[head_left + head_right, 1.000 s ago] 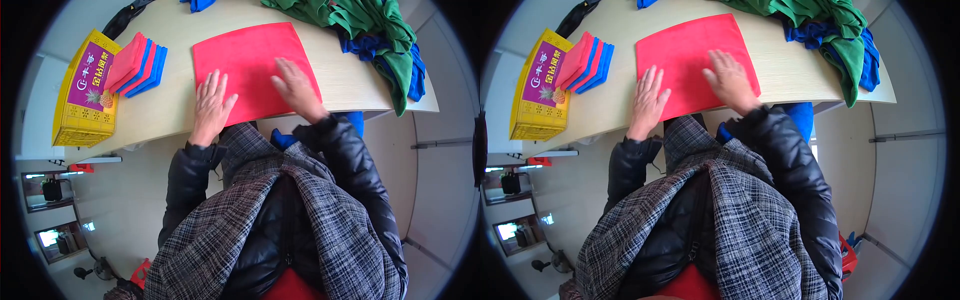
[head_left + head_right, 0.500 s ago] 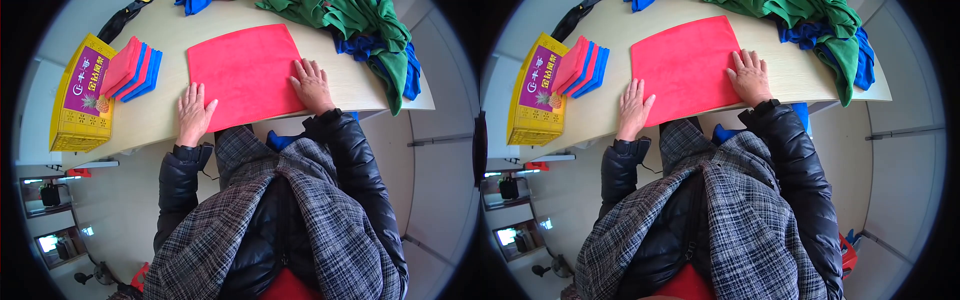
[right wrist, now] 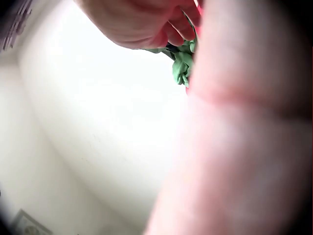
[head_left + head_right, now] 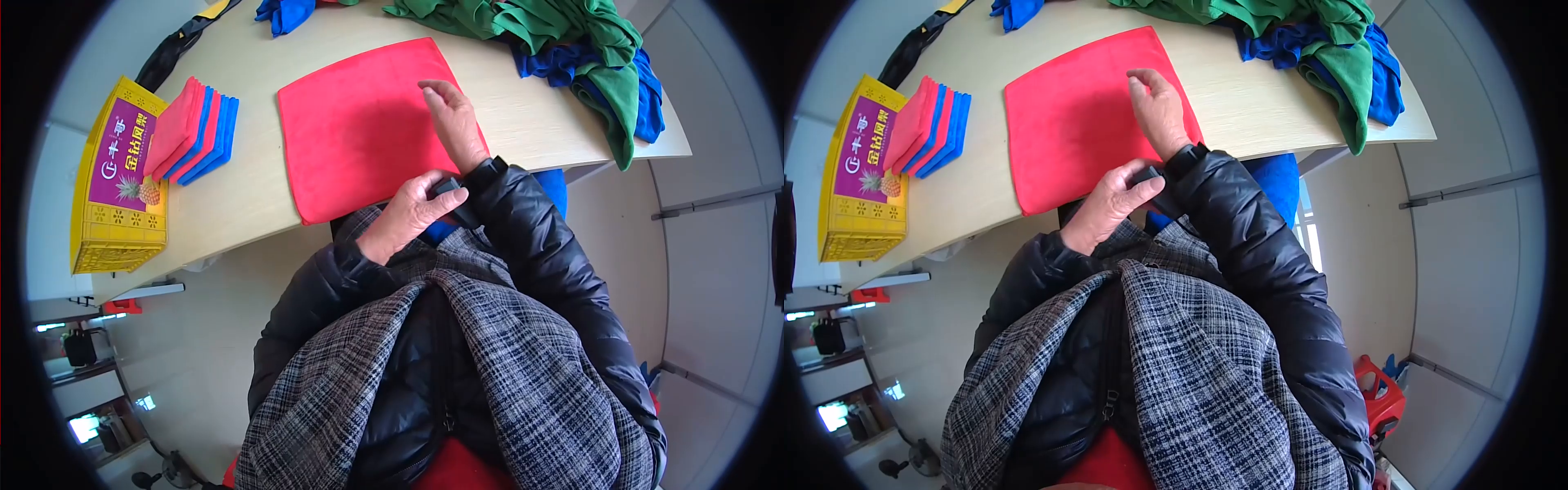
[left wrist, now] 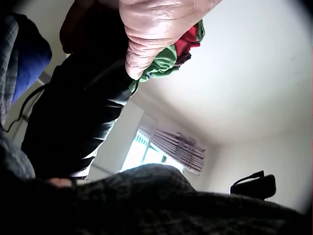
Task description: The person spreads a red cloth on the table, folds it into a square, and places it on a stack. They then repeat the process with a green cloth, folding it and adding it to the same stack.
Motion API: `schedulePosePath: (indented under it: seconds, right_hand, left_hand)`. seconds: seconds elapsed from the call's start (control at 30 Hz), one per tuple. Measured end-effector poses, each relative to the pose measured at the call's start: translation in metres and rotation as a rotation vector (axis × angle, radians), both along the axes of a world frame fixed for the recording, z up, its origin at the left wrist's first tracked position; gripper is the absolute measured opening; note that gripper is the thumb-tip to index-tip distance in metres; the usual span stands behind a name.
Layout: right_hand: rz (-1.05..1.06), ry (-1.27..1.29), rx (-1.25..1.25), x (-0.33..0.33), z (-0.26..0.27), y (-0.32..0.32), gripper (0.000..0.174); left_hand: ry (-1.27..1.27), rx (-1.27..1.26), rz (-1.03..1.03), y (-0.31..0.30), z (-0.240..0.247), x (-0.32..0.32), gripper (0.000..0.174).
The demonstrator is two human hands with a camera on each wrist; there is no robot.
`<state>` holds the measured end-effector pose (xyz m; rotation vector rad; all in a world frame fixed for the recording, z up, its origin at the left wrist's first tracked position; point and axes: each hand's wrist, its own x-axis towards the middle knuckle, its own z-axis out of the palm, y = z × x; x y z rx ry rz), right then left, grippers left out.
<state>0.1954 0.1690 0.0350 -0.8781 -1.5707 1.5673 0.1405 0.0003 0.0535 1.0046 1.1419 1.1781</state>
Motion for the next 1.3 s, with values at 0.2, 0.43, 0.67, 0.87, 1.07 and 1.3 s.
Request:
schedulePosePath:
  seconds: [0.2,0.43,0.67,0.87,1.07,1.3]
  right_hand:
    - [-0.198,-0.228,1.064,0.005,0.0,-0.002,0.02]
    - [0.104,-0.496,1.19,0.007,-0.004,-0.005,0.014]
    - [0.054,-0.463,0.878,0.019,-0.016,0.0,0.022]
    - [0.053,-0.792,1.103,0.046,-0.035,0.005,0.05]
    - [0.129,-0.928,1.074,0.055,-0.031,0.009,0.06]
    - [0.158,-0.925,1.121,0.075,-0.032,0.011,0.066]
  left_hand:
    - [-0.197,-0.157,-0.01,0.004,-0.005,0.016,0.042]
    - [-0.137,-0.107,-0.047,0.006,-0.027,0.012,0.045]
    - [-0.034,0.1,0.112,-0.02,-0.025,-0.034,0.047]
    - [1.53,0.144,0.446,-0.053,-0.033,-0.127,0.064]
    - [1.606,-0.057,0.389,-0.064,-0.047,-0.138,0.071]
    - [1.628,0.064,0.322,-0.088,-0.028,-0.123,0.069]
